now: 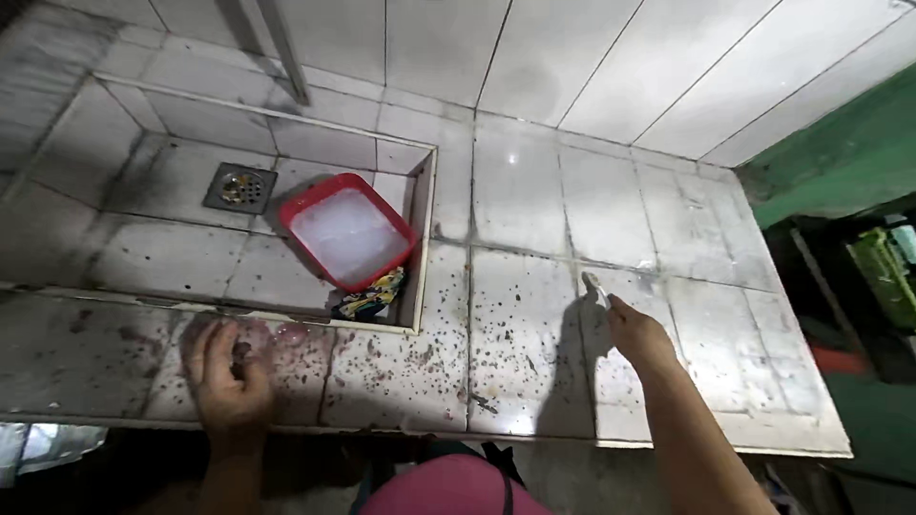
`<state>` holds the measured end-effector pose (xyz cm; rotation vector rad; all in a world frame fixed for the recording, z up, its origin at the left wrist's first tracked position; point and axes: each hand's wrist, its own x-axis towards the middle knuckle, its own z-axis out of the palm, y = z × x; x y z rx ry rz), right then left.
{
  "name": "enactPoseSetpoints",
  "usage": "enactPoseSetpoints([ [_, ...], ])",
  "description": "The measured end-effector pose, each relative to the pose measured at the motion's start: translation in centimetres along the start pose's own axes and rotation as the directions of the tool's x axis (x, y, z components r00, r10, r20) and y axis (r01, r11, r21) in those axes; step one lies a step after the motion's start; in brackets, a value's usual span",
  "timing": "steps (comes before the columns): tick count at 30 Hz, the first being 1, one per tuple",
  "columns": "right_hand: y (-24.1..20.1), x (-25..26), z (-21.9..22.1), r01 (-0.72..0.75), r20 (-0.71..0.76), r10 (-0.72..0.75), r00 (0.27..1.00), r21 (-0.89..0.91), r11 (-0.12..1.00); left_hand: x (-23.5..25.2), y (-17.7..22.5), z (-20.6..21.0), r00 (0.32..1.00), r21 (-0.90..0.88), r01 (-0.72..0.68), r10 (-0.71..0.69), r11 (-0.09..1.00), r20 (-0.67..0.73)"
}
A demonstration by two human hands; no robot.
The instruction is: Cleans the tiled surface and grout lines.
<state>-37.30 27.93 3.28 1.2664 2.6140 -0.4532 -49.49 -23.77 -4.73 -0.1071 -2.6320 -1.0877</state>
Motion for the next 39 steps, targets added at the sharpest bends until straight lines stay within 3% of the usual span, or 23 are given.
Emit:
enactPoseSetpoints([
  [3,-3.0,0.8,1.0,0.052,-0.026,-0.052,0.998,-0.001,0.999,0.0,0.0,0.1,1.0,0.001,0.003,-0.003,1.0,-0.002],
  [7,-12.0,-0.4,2.6,0.272,0.155,-0.262,0.953,-0.049,0.961,-0.1,-0.1,0.2,1.0,-0.026,0.017,-0.016,1.0,0.011],
  [10,-16.4,-0.9,2.6,0.348,0.252,-0.316,0.915,-0.094,0.933,-0.3,-0.3,0.3,0.999,-0.03,0.047,-0.047,0.998,-0.004],
  [17,-9.5,2.1,0.9,0.366,0.171,-0.339,0.925,-0.17,0.915,-0.5,0.3,0.4,0.997,-0.026,0.064,-0.065,0.998,-0.028],
  [23,-17.1,0.7,3.1,0.447,0.257,-0.407,0.877,-0.12,0.887,-0.1,0.1,0.5,0.998,0.017,0.044,-0.043,0.999,-0.037],
  [26,-18.4,0.6,2.7,0.474,0.276,-0.435,0.857,-0.095,0.875,0.3,0.3,0.2,0.989,0.008,0.147,-0.147,0.989,0.005],
  [28,-17.1,0.4,2.2,0.481,0.263,-0.463,0.847,-0.006,0.877,1.1,1.2,-0.3,0.954,-0.055,0.299,-0.297,0.953,0.044],
  [30,-14.8,-0.2,1.9,0.423,0.185,-0.441,0.878,0.127,0.897,3.0,3.4,-0.7,0.928,-0.131,0.368,-0.354,0.92,0.121],
  [33,-11.3,-2.4,2.1,0.254,0.093,-0.299,0.95,0.331,0.909,7.6,7.7,0.5,0.911,-0.239,0.297,-0.199,0.925,0.362],
  [36,-9.5,-5.3,2.4,0.103,0.061,-0.144,0.988,0.439,0.892,14.4,9.9,4.3,0.796,-0.201,0.231,-0.067,0.952,0.602],
  [38,-8.9,-7.1,2.6,0.06,0.068,-0.101,0.993,0.453,0.889,18.2,9.6,7.6,0.712,-0.117,0.349,-0.182,0.93,0.678],
  [39,-8.6,-7.8,2.8,0.04,0.078,-0.084,0.993,0.456,0.889,19.5,9.5,9.1,0.703,-0.032,0.392,-0.276,0.92,0.655],
])
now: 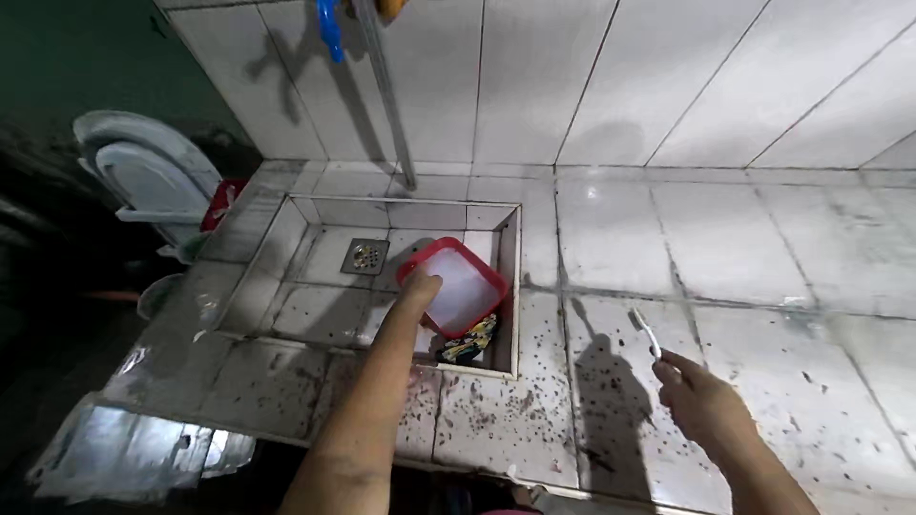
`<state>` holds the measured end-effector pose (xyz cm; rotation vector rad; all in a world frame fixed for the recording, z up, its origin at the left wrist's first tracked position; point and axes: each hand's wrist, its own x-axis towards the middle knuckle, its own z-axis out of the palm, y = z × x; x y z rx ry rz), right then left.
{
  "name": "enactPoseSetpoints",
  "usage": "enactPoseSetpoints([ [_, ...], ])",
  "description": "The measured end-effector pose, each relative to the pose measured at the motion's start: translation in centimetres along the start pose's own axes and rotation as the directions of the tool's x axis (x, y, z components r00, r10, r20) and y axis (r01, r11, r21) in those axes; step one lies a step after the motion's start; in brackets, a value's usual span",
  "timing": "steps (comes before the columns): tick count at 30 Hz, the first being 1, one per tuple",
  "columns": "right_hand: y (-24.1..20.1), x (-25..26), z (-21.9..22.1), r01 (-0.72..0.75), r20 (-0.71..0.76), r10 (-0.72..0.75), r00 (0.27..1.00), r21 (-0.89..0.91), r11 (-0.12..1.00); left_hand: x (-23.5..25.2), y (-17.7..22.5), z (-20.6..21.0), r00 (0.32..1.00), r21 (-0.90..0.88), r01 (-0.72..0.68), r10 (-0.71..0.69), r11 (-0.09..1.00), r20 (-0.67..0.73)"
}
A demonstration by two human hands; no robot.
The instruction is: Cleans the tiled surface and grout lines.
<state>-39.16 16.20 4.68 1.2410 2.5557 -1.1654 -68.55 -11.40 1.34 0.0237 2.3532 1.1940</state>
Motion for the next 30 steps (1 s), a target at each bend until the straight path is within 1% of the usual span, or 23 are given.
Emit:
enactPoseSetpoints([
  [2,1.0,-1.2,0.4,-0.021,-0.009,0.021,1.0,0.011,1.0,2.1,1.0,0.9,0.985,0.116,0.157,-0.146,0.981,-0.091],
  [3,1.7,-1.9,0.8,-0.027,-0.019,0.028,0.999,0.032,0.999,2.4,1.3,1.6,0.972,0.119,0.216,-0.201,0.969,-0.124],
  [4,2.4,-2.5,1.1,-0.033,-0.027,0.035,0.999,0.06,0.998,2.4,1.4,2.5,0.959,0.062,0.251,-0.24,0.966,-0.148],
  [5,3.1,-3.2,1.4,-0.038,-0.035,0.041,0.999,0.087,0.995,2.4,1.1,3.7,0.949,-0.07,0.26,-0.268,0.963,-0.166],
  [6,3.6,-3.8,1.5,-0.052,-0.039,0.056,0.998,0.11,0.993,2.2,1.1,4.9,0.941,-0.265,0.254,-0.3,0.93,-0.153],
  [7,3.9,-4.3,1.6,-0.061,-0.045,0.068,0.997,0.137,0.989,1.6,1.5,6.1,0.948,-0.478,0.23,-0.306,0.848,-0.086],
  [8,4.1,-4.6,1.5,-0.063,-0.055,0.073,0.996,0.169,0.984,1.3,2.4,6.9,0.967,-0.615,0.202,-0.255,0.762,0.002],
  [9,4.1,-4.7,1.4,-0.062,-0.067,0.077,0.995,0.203,0.977,0.9,3.8,7.6,0.984,-0.682,0.174,-0.156,0.71,0.089],
  [10,3.9,-4.8,1.3,-0.064,-0.076,0.083,0.994,0.228,0.971,0.4,5.6,7.8,0.982,-0.678,0.16,-0.047,0.717,0.183],
  [11,3.7,-4.7,1.2,-0.068,-0.078,0.088,0.993,0.238,0.969,-0.5,7.5,7.8,0.96,-0.623,0.143,0.046,0.769,0.277],
  [12,3.2,-4.5,1.2,-0.07,-0.077,0.09,0.993,0.231,0.97,-1.2,9.3,7.7,0.924,-0.512,0.104,0.107,0.852,0.366],
  [13,2.6,-4.1,1.2,-0.07,-0.076,0.088,0.993,0.211,0.975,-1.8,10.9,7.6,0.892,-0.39,0.045,0.139,0.92,0.429],
  [14,2.0,-3.7,1.3,-0.068,-0.065,0.08,0.995,0.175,0.982,-2.2,12.1,7.4,0.88,-0.278,-0.024,0.152,0.96,0.45],
  [15,1.4,-3.3,1.4,-0.059,-0.049,0.066,0.997,0.13,0.99,-2.4,12.9,7.0,0.886,-0.19,-0.085,0.162,0.978,0.435],
  [17,0.6,-2.6,2.0,-0.015,-0.022,0.015,1.0,0.003,1.0,-2.7,13.4,5.7,0.911,-0.083,-0.165,0.184,0.983,0.368],
  [19,-0.2,-2.3,2.4,0.039,0.023,-0.036,0.999,-0.151,0.988,-3.1,12.2,3.8,0.924,-0.049,-0.206,0.211,0.977,0.318],
  [20,-0.7,-2.3,2.6,0.052,0.069,-0.038,0.997,-0.22,0.974,-3.3,11.0,2.7,0.928,-0.032,-0.226,0.225,0.974,0.298],
  [22,-1.5,-2.0,3.5,0.085,0.14,-0.039,0.989,-0.337,0.938,-3.7,7.4,0.7,0.933,0.021,-0.264,0.249,0.964,0.26],
  [24,-2.9,-0.9,4.4,0.086,0.195,0.005,0.981,-0.455,0.887,-4.4,2.7,-1.1,0.944,0.064,-0.291,0.276,0.955,0.181],
  [26,-4.7,1.7,4.8,0.096,0.199,0.014,0.98,-0.532,0.841,-5.6,-2.1,-2.3,0.965,0.101,-0.263,0.261,0.959,0.03],
  [27,-5.8,3.4,4.8,0.113,0.186,-0.013,0.983,-0.543,0.832,-6.6,-4.0,-2.7,0.969,0.128,-0.239,0.245,0.963,-0.036],
  [29,-8.3,7.7,4.8,0.123,0.168,-0.031,0.985,-0.568,0.814,-8.5,-7.2,-3.5,0.97,0.206,-0.184,0.212,0.961,-0.121],
  [30,-9.5,9.8,4.9,0.116,0.158,-0.032,0.987,-0.559,0.821,-9.3,-8.4,-3.7,0.969,0.243,-0.163,0.201,0.956,-0.141],
])
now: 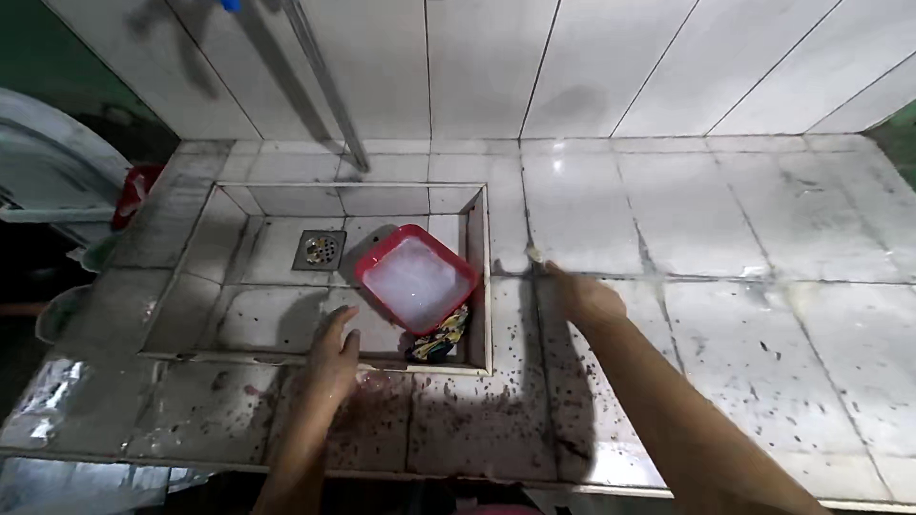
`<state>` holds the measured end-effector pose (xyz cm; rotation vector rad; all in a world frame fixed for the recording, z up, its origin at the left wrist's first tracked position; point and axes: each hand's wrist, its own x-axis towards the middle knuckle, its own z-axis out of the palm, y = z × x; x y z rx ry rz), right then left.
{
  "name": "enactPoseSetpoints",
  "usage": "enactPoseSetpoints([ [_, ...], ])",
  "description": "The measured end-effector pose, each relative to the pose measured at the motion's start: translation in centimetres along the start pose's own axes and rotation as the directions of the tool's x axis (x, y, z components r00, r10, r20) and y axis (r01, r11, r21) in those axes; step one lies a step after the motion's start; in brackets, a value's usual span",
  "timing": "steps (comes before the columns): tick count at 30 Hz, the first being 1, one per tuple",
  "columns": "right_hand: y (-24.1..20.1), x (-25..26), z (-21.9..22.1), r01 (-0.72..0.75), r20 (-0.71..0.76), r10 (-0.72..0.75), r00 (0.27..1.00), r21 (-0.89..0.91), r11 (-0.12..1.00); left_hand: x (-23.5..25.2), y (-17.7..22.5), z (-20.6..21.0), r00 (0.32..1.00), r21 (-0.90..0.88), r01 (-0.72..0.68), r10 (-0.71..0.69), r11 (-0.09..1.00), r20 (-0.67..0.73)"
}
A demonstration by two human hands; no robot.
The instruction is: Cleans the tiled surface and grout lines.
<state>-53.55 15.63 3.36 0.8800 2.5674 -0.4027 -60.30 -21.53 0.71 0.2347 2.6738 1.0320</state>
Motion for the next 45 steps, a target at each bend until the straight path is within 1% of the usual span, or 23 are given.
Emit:
enactPoseSetpoints([
  [2,-0.9,2.9,-0.9,0.007,-0.044,-0.006,0.999,0.04,0.999,-1.3,-2.0,0.3,1.0,0.041,0.006,-0.006,0.999,0.002],
  [3,-1.1,3.0,-0.9,0.014,-0.055,-0.011,0.998,0.05,0.999,-1.4,-3.2,0.7,1.0,0.033,-0.031,0.031,0.999,-0.004],
  [4,-1.3,2.1,-0.7,0.011,-0.054,-0.008,0.999,0.056,0.998,-1.3,-4.1,1.2,0.997,0.032,-0.078,0.079,0.996,-0.024],
  [6,-0.9,-1.5,0.7,-0.004,-0.021,0.004,1.0,0.01,1.0,-0.9,-4.9,2.0,0.987,0.082,-0.133,0.139,0.988,-0.075],
  [8,0.2,-4.9,2.5,-0.021,0.003,0.021,1.0,-0.056,0.998,-0.5,-4.5,2.6,0.987,0.129,-0.124,0.136,0.984,-0.09],
  [10,0.5,-5.3,2.7,-0.032,0.019,0.034,0.999,-0.093,0.995,-0.2,-4.4,3.2,0.983,0.159,-0.127,0.145,0.979,-0.11],
  [12,-0.5,-2.5,1.0,-0.018,0.012,0.019,1.0,-0.1,0.995,0.0,-4.6,3.5,0.979,0.174,-0.133,0.156,0.976,-0.127],
  [15,-2.9,5.1,-1.9,0.0,-0.058,-0.003,0.998,-0.056,0.998,0.1,-3.9,2.9,0.996,0.232,-0.052,0.069,0.971,-0.065],
  [17,-4.3,9.4,-3.4,0.027,-0.094,-0.035,0.995,-0.088,0.996,0.2,-3.5,2.8,0.999,0.249,-0.018,0.028,0.968,-0.038],
  [19,-4.9,10.2,-4.1,0.039,-0.074,-0.046,0.996,-0.102,0.994,0.1,-3.8,2.9,0.998,0.237,-0.043,0.054,0.971,-0.04],
  [21,-4.2,7.9,-3.3,0.046,-0.052,-0.051,0.997,-0.086,0.995,-0.1,-4.1,3.0,0.995,0.23,-0.068,0.082,0.971,-0.051],
  [23,-2.8,3.4,-1.8,0.052,-0.023,-0.053,0.998,-0.06,0.997,-0.1,-4.2,3.0,0.991,0.209,-0.096,0.113,0.973,-0.071],
  [25,-1.5,-0.2,-0.2,0.005,0.027,-0.003,1.0,-0.087,0.996,-0.1,-4.4,3.1,0.989,0.17,-0.106,0.122,0.98,-0.088],
  [26,-1.2,-0.6,0.1,-0.016,0.048,0.022,0.999,-0.114,0.993,-0.1,-4.3,3.2,0.988,0.166,-0.105,0.122,0.98,-0.096],
  [28,-1.7,1.2,-1.0,-0.023,0.074,0.033,0.997,-0.131,0.991,-0.1,-3.9,2.9,0.992,0.156,-0.084,0.097,0.984,-0.081],
  [31,-3.7,8.3,-3.8,0.047,-0.008,-0.048,0.999,-0.099,0.994,-0.1,-3.5,2.7,0.994,0.171,-0.081,0.092,0.982,-0.059],
  [32,-4.5,11.1,-4.7,0.076,-0.025,-0.08,0.996,-0.117,0.99,-0.1,-3.6,2.8,0.993,0.187,-0.086,0.098,0.979,-0.06],
  [34,-6.0,15.7,-6.4,0.106,-0.018,-0.112,0.994,-0.215,0.971,-0.2,-4.0,3.0,0.989,0.199,-0.103,0.122,0.975,-0.087],
  [36,-6.9,18.0,-7.1,0.121,0.002,-0.128,0.992,-0.322,0.939,-0.2,-4.8,3.5,0.973,0.212,-0.154,0.186,0.965,-0.139],
  [38,-6.8,16.4,-6.7,0.109,0.02,-0.108,0.994,-0.301,0.947,-0.4,-5.0,3.6,0.969,0.192,-0.166,0.196,0.967,-0.149],
  [41,-4.4,10.1,-4.3,0.106,0.005,-0.106,0.994,-0.145,0.984,-0.4,-4.8,3.4,0.972,0.151,-0.158,0.181,0.976,-0.15],
  [43,-3.1,6.5,-3.3,0.073,0.038,-0.07,0.997,-0.084,0.994,-0.3,-4.9,3.5,0.961,0.158,-0.197,0.223,0.967,-0.161],
  [45,-2.9,6.7,-3.4,0.043,0.052,-0.038,0.998,-0.101,0.994,-0.2,-4.8,3.5,0.958,0.168,-0.212,0.239,0.963,-0.159],
])
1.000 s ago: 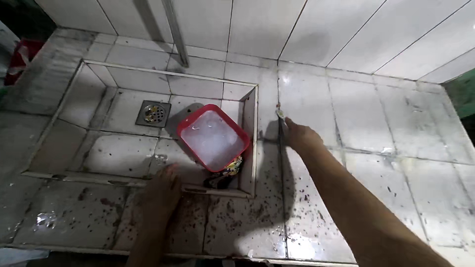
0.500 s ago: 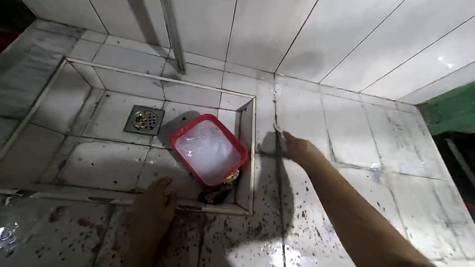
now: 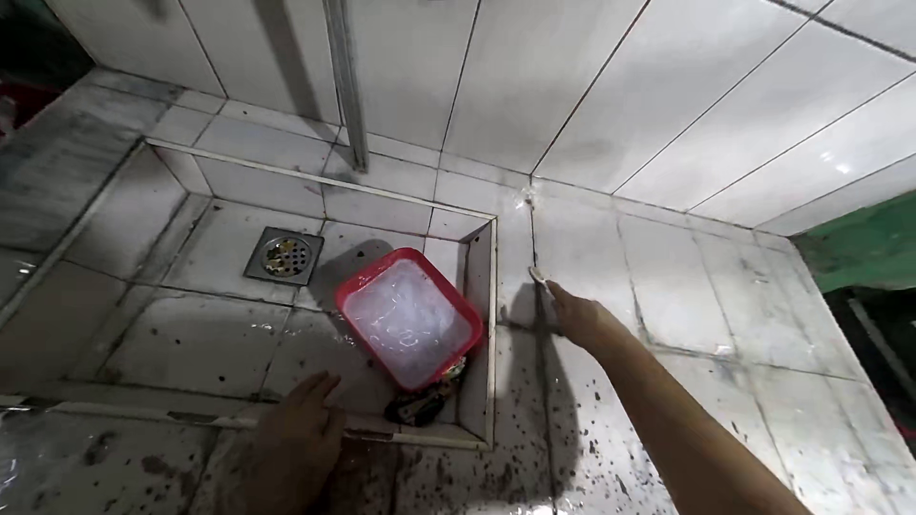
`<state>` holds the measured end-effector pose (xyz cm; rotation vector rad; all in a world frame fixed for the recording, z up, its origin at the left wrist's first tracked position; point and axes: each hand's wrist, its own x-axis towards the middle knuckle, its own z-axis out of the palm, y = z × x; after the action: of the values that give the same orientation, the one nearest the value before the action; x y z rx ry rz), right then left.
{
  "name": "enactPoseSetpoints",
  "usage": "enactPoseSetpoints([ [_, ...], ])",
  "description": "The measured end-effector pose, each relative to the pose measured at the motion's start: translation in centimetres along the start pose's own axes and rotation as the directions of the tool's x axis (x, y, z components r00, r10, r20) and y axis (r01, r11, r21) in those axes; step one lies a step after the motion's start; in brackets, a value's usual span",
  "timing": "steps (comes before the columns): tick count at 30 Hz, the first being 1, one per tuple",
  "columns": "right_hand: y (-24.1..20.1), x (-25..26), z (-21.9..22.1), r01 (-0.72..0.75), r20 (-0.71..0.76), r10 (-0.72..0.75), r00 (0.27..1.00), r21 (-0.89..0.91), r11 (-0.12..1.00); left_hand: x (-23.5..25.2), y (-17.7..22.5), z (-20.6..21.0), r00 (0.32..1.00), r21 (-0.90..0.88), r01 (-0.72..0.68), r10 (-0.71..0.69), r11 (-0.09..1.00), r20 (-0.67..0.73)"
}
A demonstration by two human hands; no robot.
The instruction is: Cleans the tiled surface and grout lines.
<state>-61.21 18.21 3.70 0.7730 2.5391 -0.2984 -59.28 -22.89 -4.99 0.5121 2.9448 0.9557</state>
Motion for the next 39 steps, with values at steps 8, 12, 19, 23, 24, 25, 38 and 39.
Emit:
enactPoseSetpoints([
  [8,-3.8,13.4,-4.6,0.038,-0.048,-0.05,0.998,-0.233,0.972,0.0,0.0,0.2,1.0,0.02,-0.022,0.022,1.0,-0.013],
  [12,-3.5,6.1,-3.0,0.121,0.005,-0.121,0.993,0.039,0.992,-0.3,0.0,0.1,0.998,0.002,-0.032,0.032,0.999,-0.058],
  [19,-3.7,-0.9,1.0,0.144,0.091,-0.142,0.986,-0.015,0.99,-0.4,0.1,0.0,0.998,-0.001,-0.028,0.028,1.0,-0.06],
  [23,-6.2,6.5,-1.5,0.18,-0.018,-0.18,0.983,-0.005,0.984,-0.5,-0.2,0.3,0.995,0.035,-0.055,0.058,0.998,-0.081],
  [24,-6.9,7.2,-2.2,0.173,-0.021,-0.173,0.985,-0.016,0.985,-0.6,-0.3,0.4,0.994,0.047,-0.058,0.062,0.997,-0.087],
  [25,-7.4,7.4,-2.5,0.172,-0.016,-0.173,0.985,-0.047,0.984,-0.7,-0.4,0.4,0.994,0.044,-0.055,0.059,0.998,-0.09],
  [38,-5.6,6.6,-1.9,0.192,-0.026,-0.196,0.98,-0.109,0.975,-0.6,-0.3,0.3,0.996,-0.03,-0.026,0.024,0.999,-0.092],
  [39,-6.2,8.0,-2.6,0.199,-0.026,-0.203,0.979,-0.118,0.973,-0.6,-0.3,0.3,0.996,-0.027,-0.024,0.022,0.999,-0.084],
])
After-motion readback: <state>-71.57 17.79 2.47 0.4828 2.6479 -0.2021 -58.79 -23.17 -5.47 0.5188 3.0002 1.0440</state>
